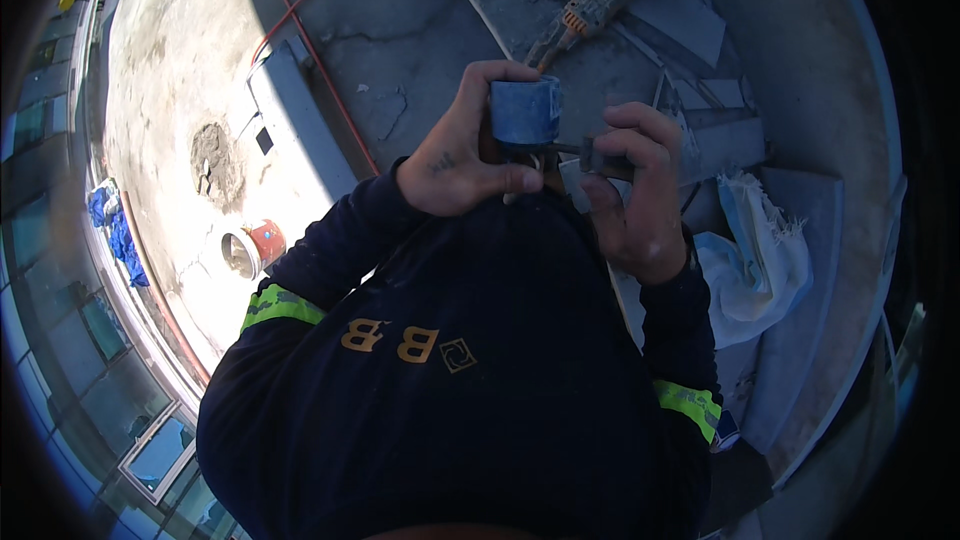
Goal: The person assembles a blue electrical connector by hand, inserting wires into the terminals and tightening them with a screwdriver. The person then wraps the connector with white tape and continues to adjust the internal components.
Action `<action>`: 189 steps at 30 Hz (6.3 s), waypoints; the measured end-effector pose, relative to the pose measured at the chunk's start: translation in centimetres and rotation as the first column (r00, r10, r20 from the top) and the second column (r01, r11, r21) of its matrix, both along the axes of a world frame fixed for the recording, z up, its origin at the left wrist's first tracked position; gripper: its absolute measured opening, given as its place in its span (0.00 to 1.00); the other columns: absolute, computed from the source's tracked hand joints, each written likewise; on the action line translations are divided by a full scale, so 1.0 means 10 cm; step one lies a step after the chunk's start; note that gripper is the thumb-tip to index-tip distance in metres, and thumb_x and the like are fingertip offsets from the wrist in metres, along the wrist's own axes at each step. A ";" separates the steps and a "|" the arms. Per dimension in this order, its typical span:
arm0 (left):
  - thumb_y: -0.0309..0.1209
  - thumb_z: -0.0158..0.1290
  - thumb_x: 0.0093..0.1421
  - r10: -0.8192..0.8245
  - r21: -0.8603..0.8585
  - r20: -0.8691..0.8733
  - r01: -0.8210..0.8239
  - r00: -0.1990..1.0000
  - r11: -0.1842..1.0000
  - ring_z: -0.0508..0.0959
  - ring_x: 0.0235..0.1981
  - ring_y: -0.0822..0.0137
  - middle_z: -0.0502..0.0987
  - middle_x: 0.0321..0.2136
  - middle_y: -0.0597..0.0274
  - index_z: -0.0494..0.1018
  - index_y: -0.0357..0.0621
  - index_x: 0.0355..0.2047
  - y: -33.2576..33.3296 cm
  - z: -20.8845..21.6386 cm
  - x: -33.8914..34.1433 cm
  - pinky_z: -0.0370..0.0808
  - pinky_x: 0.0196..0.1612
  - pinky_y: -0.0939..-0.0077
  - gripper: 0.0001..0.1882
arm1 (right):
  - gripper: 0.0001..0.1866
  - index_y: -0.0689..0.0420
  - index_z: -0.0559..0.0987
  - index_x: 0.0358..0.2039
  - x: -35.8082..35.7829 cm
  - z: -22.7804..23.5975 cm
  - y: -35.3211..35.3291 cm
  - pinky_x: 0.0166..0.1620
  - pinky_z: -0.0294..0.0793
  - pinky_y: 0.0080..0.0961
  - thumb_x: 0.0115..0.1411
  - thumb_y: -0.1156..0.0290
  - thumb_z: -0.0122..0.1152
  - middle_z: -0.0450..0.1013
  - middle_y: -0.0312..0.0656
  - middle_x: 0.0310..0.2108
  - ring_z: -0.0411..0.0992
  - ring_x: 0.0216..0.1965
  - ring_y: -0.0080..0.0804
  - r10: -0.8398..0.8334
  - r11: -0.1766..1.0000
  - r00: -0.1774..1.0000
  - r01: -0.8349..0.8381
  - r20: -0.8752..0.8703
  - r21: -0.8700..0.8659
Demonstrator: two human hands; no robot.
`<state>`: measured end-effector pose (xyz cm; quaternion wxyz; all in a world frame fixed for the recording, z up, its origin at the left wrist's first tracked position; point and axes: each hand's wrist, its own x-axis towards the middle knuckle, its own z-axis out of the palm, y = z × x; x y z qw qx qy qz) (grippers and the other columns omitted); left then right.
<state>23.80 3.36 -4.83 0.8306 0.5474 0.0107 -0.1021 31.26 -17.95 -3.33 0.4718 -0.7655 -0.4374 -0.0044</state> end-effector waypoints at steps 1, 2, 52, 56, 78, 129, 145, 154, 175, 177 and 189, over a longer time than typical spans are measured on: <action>0.17 0.64 0.53 -0.003 0.003 0.003 0.003 1.000 1.000 0.71 0.51 0.67 0.64 0.50 0.56 0.48 0.44 0.62 0.00 -0.01 0.00 0.78 0.50 0.69 0.44 | 0.25 0.60 0.67 0.50 -0.01 -0.05 -0.02 0.43 0.72 0.30 0.65 0.53 0.60 0.67 0.49 0.47 0.70 0.43 0.38 0.005 0.999 0.999 -0.003 -0.052 0.036; 0.17 0.64 0.53 -0.009 -0.005 -0.005 0.009 1.000 1.000 0.71 0.52 0.67 0.64 0.51 0.56 0.48 0.44 0.62 -0.01 -0.01 0.01 0.78 0.50 0.69 0.44 | 0.26 0.60 0.66 0.50 -0.01 -0.08 -0.04 0.44 0.72 0.30 0.64 0.53 0.60 0.67 0.49 0.48 0.70 0.43 0.38 0.012 0.997 0.995 -0.004 -0.103 0.072; 0.18 0.62 0.56 -0.283 0.340 0.157 0.217 0.946 0.915 0.68 0.53 0.67 0.64 0.51 0.58 0.45 0.48 0.64 0.07 0.04 0.07 0.70 0.56 0.68 0.44 | 0.16 0.61 0.71 0.40 0.00 0.20 -0.10 0.23 0.70 0.31 0.62 0.62 0.65 0.69 0.45 0.26 0.71 0.21 0.40 0.096 0.952 0.966 -0.160 -0.239 -0.262; 0.16 0.58 0.58 -0.233 0.183 0.030 0.224 0.972 0.957 0.73 0.44 0.69 0.66 0.46 0.58 0.47 0.47 0.62 0.05 -0.04 0.10 0.76 0.46 0.73 0.39 | 0.16 0.60 0.71 0.40 0.00 0.29 -0.01 0.25 0.72 0.32 0.61 0.64 0.67 0.68 0.45 0.25 0.70 0.24 0.39 -0.109 0.955 0.830 -0.065 -0.547 -0.288; 0.12 0.58 0.56 -0.311 0.326 0.183 0.241 0.932 0.914 0.70 0.52 0.66 0.65 0.50 0.56 0.47 0.44 0.62 0.06 0.05 0.06 0.71 0.55 0.69 0.40 | 0.14 0.61 0.71 0.37 -0.16 0.35 -0.03 0.20 0.66 0.24 0.60 0.67 0.65 0.67 0.40 0.24 0.68 0.20 0.29 0.072 0.943 0.949 -0.165 -0.305 -0.289; 0.14 0.58 0.55 -0.219 0.326 0.242 0.134 0.945 0.936 0.70 0.52 0.61 0.65 0.48 0.52 0.48 0.43 0.61 -0.07 -0.08 -0.24 0.66 0.56 0.67 0.39 | 0.13 0.60 0.71 0.38 -0.28 0.42 -0.08 0.25 0.74 0.34 0.56 0.72 0.66 0.69 0.44 0.29 0.74 0.23 0.43 0.330 0.813 0.944 -0.283 0.003 -0.508; 0.23 0.65 0.55 0.175 -0.254 0.139 -0.136 0.975 0.958 0.76 0.40 0.64 0.67 0.50 0.48 0.47 0.50 0.62 0.15 -0.17 -0.17 0.76 0.41 0.70 0.43 | 0.15 0.61 0.70 0.41 -0.20 0.71 0.16 0.36 0.68 0.19 0.64 0.65 0.64 0.71 0.37 0.31 0.66 0.31 0.18 -0.173 0.963 0.729 -0.017 -0.662 -0.270; 0.23 0.64 0.56 0.569 -0.538 0.166 -0.409 0.806 0.737 0.76 0.37 0.62 0.67 0.49 0.44 0.48 0.56 0.62 0.10 -0.01 -0.14 0.77 0.38 0.69 0.43 | 0.24 0.62 0.71 0.41 -0.60 0.02 0.90 0.38 0.71 0.20 0.57 0.60 0.74 0.73 0.37 0.33 0.69 0.34 0.19 -0.017 0.978 0.577 0.179 -0.817 0.106; 0.21 0.55 0.45 0.635 -0.653 -0.114 -0.539 0.764 0.532 0.75 0.41 0.58 0.69 0.48 0.49 0.50 0.52 0.66 -0.14 -0.15 -0.39 0.74 0.45 0.64 0.47 | 0.11 0.64 0.78 0.37 -0.73 0.18 0.97 0.36 0.72 0.24 0.59 0.69 0.65 0.75 0.43 0.31 0.74 0.33 0.27 -0.191 0.955 0.574 0.296 -0.796 -0.015; 0.20 0.55 0.44 0.644 -0.648 -0.120 -0.551 0.755 0.526 0.75 0.42 0.56 0.69 0.48 0.49 0.47 0.53 0.69 -0.17 -0.16 -0.38 0.74 0.46 0.63 0.51 | 0.11 0.63 0.78 0.40 -0.71 0.20 0.97 0.36 0.71 0.22 0.62 0.69 0.62 0.76 0.39 0.30 0.73 0.33 0.22 -0.225 0.960 0.631 0.275 -0.743 -0.057; 0.17 0.56 0.46 0.669 -0.145 0.023 -0.660 0.743 0.737 0.73 0.51 0.56 0.67 0.49 0.50 0.46 0.51 0.66 -0.08 -0.17 -0.50 0.72 0.54 0.59 0.49 | 0.08 0.64 0.79 0.35 -0.69 0.05 0.91 0.34 0.71 0.24 0.60 0.72 0.62 0.76 0.41 0.29 0.74 0.31 0.24 -0.272 0.955 0.756 0.289 -0.596 -0.068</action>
